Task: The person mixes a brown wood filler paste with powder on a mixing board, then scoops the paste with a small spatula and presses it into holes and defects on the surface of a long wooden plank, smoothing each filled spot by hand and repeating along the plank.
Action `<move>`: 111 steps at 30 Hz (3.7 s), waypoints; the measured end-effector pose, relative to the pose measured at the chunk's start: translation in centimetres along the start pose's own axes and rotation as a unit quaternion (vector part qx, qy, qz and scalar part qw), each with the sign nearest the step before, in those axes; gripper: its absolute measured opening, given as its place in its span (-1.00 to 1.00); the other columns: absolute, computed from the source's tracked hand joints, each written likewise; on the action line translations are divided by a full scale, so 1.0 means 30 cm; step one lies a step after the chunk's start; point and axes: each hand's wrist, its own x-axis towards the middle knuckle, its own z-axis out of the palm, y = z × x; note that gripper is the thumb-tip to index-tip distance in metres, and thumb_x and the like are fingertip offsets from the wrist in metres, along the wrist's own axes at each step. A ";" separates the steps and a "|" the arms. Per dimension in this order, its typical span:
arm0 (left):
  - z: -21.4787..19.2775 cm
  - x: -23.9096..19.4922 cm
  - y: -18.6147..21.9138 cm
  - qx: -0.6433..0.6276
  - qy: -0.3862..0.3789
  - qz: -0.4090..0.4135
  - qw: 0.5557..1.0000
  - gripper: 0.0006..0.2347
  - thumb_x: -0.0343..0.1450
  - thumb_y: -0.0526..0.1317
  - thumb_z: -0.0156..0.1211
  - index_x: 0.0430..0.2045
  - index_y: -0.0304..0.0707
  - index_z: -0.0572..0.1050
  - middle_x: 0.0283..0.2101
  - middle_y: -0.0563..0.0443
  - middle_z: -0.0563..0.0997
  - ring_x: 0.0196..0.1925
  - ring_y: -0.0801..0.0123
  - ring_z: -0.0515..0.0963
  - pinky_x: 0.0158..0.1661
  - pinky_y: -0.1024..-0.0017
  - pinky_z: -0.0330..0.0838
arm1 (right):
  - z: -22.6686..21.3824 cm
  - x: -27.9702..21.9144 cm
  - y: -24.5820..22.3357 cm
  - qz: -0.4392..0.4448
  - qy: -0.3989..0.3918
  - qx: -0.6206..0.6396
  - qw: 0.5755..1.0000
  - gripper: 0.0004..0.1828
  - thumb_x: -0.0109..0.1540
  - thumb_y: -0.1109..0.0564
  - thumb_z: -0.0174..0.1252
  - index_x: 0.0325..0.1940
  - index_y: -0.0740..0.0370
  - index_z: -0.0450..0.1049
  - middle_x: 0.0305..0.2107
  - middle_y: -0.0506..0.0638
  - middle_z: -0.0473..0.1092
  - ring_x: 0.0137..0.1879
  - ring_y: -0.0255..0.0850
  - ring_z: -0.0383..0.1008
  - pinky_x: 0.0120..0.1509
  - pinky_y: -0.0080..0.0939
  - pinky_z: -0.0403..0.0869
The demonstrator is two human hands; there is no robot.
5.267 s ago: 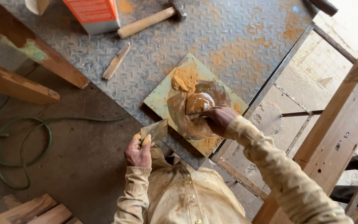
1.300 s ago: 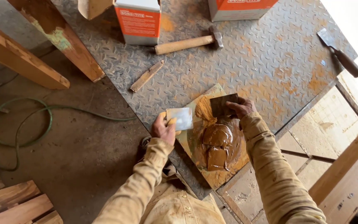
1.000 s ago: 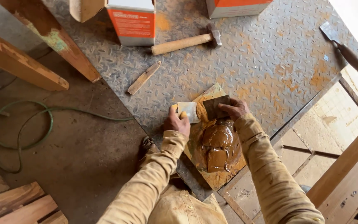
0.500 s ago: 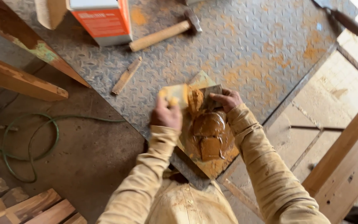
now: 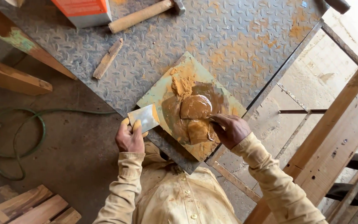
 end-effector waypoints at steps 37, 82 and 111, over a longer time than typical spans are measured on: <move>-0.144 -0.148 -0.128 -0.040 0.026 -0.007 0.999 -0.75 0.46 -0.30 0.25 -0.06 -0.54 0.48 -0.32 -0.13 0.67 -0.38 0.46 0.63 -0.38 0.49 0.55 | 0.167 -0.066 -0.033 0.144 -0.033 -0.225 0.963 -0.73 0.37 0.04 0.05 0.08 -0.08 0.60 -0.22 -0.09 0.62 -0.15 -0.22 0.51 0.13 -0.08 0.41; -0.147 -0.166 -0.131 -0.044 0.021 -0.004 0.999 -0.78 0.47 -0.29 0.23 -0.07 -0.47 0.51 -0.35 -0.14 0.68 -0.40 0.42 0.65 -0.40 0.50 0.54 | 0.304 -0.161 -0.107 -0.017 -0.045 -0.311 0.949 -0.54 0.11 0.23 0.10 0.11 0.11 0.51 0.00 0.06 0.56 -0.21 -0.12 0.41 -0.02 -0.09 0.39; -0.102 -0.121 -0.082 -0.085 0.010 -0.012 0.996 -0.79 0.47 -0.31 0.24 -0.09 -0.51 0.53 -0.34 -0.13 0.64 -0.40 0.45 0.60 -0.37 0.44 0.62 | 0.177 -0.063 -0.203 0.160 -0.172 -0.239 0.942 -0.54 0.43 0.17 0.01 0.34 -0.32 0.44 -0.20 -0.04 0.59 -0.10 -0.13 0.40 0.19 -0.14 0.34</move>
